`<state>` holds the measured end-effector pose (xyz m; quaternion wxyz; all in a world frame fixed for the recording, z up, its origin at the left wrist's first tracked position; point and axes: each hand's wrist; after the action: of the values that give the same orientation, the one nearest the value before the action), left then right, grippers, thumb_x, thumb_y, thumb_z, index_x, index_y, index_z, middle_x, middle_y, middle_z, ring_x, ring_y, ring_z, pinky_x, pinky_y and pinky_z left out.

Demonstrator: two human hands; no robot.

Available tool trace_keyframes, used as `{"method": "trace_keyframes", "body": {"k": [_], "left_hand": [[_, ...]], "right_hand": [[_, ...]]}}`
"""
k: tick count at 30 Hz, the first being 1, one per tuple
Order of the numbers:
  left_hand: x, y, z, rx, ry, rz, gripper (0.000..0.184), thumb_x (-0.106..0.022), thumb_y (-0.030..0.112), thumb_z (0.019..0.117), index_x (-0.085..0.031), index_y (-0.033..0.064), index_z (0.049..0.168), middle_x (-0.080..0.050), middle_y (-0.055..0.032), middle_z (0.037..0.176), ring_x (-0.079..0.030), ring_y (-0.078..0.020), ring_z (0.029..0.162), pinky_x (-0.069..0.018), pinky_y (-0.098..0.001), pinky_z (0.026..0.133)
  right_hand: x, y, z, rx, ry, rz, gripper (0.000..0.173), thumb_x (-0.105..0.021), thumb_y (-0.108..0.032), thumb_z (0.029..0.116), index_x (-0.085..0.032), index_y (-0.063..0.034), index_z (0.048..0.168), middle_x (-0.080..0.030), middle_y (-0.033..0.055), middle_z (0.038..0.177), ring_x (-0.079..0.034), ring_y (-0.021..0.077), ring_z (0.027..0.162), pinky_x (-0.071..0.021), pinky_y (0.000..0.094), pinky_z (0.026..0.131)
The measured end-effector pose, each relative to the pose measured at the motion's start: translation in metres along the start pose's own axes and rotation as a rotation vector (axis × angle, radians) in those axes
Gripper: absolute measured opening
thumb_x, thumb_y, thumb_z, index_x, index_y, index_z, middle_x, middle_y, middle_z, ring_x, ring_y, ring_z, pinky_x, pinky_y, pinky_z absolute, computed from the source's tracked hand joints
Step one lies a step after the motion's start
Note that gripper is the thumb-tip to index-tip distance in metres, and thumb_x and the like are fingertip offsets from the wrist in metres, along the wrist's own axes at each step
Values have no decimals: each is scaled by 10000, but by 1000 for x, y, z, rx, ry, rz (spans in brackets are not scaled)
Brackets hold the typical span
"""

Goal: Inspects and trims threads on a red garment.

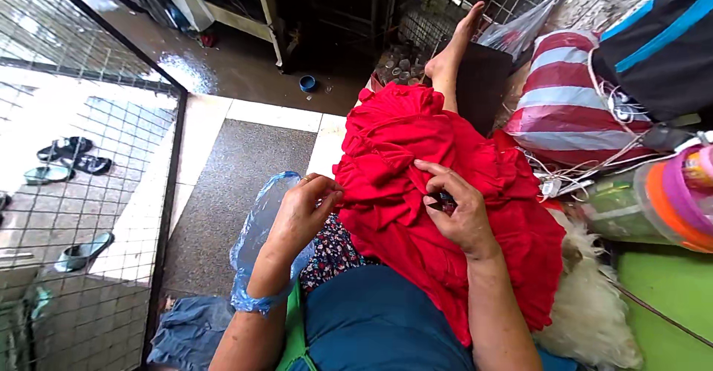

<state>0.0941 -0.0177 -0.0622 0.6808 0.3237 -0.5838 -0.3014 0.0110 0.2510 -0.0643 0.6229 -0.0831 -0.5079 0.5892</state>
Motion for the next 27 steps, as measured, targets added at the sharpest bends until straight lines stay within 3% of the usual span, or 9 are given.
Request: {"method": "trace_keyframes", "body": {"k": [2, 5, 7, 8, 11, 15, 18, 27], "left_hand": [[-9, 3, 7, -32, 93, -48, 158, -634, 111, 966, -715, -13, 1022, -683, -129, 1006, -674, -170, 853, -578, -353, 795], [-25, 4, 24, -94, 265, -57, 186, -636, 117, 970, -709, -31, 1058, -677, -160, 1034, -667, -170, 825, -572, -321, 764], [-36, 1, 37, -133, 328, -11, 215, -637, 137, 980, -701, -32, 1097, -684, -182, 1056, -670, -189, 811, -572, -325, 736], [-41, 0, 44, -137, 340, 18, 226, -641, 146, 981, -697, -29, 1112, -683, -196, 1067, -671, -208, 802, -570, -342, 714], [-55, -6, 58, -147, 377, 78, 193, -646, 151, 976, -718, -9, 1058, -675, -193, 1021, -655, -230, 743, -553, -372, 661], [-49, 0, 52, -101, 336, 25, 178, -611, 128, 986, -703, -23, 1016, -663, -158, 977, -639, -178, 781, -543, -310, 713], [-46, 2, 44, -74, 315, -3, 186, -578, 119, 1005, -680, -37, 1016, -641, -152, 967, -629, -164, 812, -532, -275, 732], [-50, 1, 43, -123, 332, -69, 176, -571, 132, 1005, -671, -13, 999, -633, -108, 922, -607, -107, 795, -510, -224, 732]], "right_hand": [[1, -3, -1, 1, 33, 4, 82, -609, -48, 837, -625, 19, 881, -683, 194, 1259, -662, 188, 1182, -552, 288, 933], [3, -21, 9, -17, 101, -3, 210, -644, -111, 864, -640, 40, 1009, -688, 159, 1114, -653, 107, 979, -530, 213, 789], [3, -37, 23, -70, 90, -34, 305, -663, -141, 868, -636, 38, 1114, -675, 131, 1040, -622, 96, 852, -511, 228, 698], [0, -45, 33, -92, 68, -59, 315, -660, -131, 874, -626, 29, 1143, -668, 124, 1013, -610, 116, 806, -505, 261, 667], [-19, -52, 58, -139, -10, -152, 327, -665, -58, 927, -622, 16, 1243, -709, 153, 1057, -695, 259, 886, -559, 466, 763], [-48, -27, 57, -96, 7, -340, 286, -674, -7, 916, -692, 19, 1200, -731, 190, 1054, -722, 356, 915, -553, 533, 761], [-50, -25, 48, -20, 2, -398, 267, -674, 1, 904, -733, -8, 1165, -732, 184, 1116, -721, 349, 956, -541, 518, 766], [-63, -28, 45, 34, 60, -594, 241, -679, 2, 891, -767, -54, 1108, -721, 180, 1050, -692, 350, 826, -504, 480, 667]]}}
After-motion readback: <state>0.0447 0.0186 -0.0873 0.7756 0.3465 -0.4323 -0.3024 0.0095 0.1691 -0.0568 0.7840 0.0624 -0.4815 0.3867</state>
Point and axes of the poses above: each hand's wrist, its own z-axis towards the middle knuckle, its own x-axis out of the back of the hand, y = z × x
